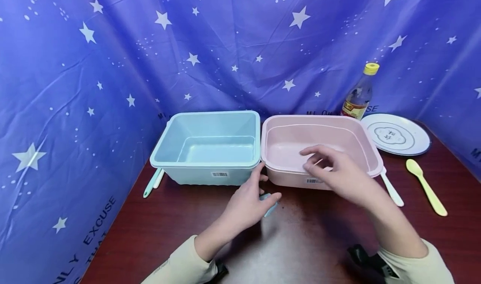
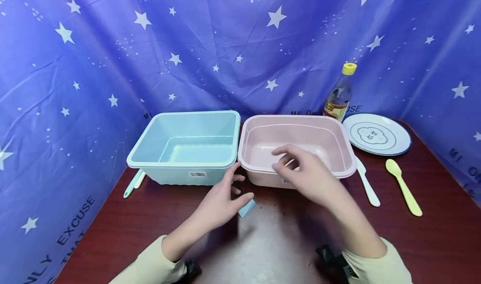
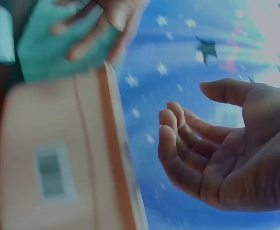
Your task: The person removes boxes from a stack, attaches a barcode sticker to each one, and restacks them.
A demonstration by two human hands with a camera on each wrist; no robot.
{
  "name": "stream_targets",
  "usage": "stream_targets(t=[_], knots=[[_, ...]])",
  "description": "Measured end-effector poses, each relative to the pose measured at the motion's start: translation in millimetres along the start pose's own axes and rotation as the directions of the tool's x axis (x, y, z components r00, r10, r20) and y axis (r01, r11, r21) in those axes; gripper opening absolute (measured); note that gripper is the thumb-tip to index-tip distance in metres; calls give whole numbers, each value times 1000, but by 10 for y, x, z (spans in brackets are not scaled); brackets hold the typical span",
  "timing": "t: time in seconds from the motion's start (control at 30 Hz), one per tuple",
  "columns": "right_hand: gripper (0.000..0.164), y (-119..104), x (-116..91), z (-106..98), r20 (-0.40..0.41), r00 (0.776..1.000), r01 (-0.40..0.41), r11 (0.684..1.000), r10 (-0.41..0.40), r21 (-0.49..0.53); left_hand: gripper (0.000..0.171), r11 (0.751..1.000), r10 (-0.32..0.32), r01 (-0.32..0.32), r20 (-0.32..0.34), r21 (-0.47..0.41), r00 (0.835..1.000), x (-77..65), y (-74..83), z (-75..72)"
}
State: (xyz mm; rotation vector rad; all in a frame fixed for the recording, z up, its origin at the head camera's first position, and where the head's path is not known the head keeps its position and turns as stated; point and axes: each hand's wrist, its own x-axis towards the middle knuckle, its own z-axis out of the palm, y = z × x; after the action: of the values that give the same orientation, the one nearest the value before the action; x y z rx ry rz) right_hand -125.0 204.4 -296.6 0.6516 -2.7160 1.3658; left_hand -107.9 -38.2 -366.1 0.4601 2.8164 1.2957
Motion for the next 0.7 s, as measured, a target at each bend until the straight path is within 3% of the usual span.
stream_targets(t=[0.13, 0.23, 0.33, 0.43, 0.53, 0.7], knots=[[30, 120, -41, -287, -124, 991, -72, 986, 54, -148, 100, 998, -65, 64, 35, 22, 997, 24, 37, 72], [37, 215, -66, -493, -212, 969, -176, 956, 126, -236, 103, 997, -70, 71, 40, -15, 997, 44, 45, 97], [52, 341, -93, -693, -240, 944, -286, 921, 225, -263, 104, 997, -57, 59, 40, -43, 998, 53, 52, 109], [68, 493, -130, -871, -194, 916, -395, 875, 351, -282, 104, 996, -46, 50, 53, -75, 998, 53, 65, 125], [77, 651, -164, -995, -115, 897, -441, 848, 427, -293, 102, 994, -23, 30, 68, -103, 997, 55, 75, 146], [78, 831, -197, -1111, -48, 895, -442, 862, 444, -248, 96, 991, 20, -14, 45, -134, 999, 99, 60, 178]])
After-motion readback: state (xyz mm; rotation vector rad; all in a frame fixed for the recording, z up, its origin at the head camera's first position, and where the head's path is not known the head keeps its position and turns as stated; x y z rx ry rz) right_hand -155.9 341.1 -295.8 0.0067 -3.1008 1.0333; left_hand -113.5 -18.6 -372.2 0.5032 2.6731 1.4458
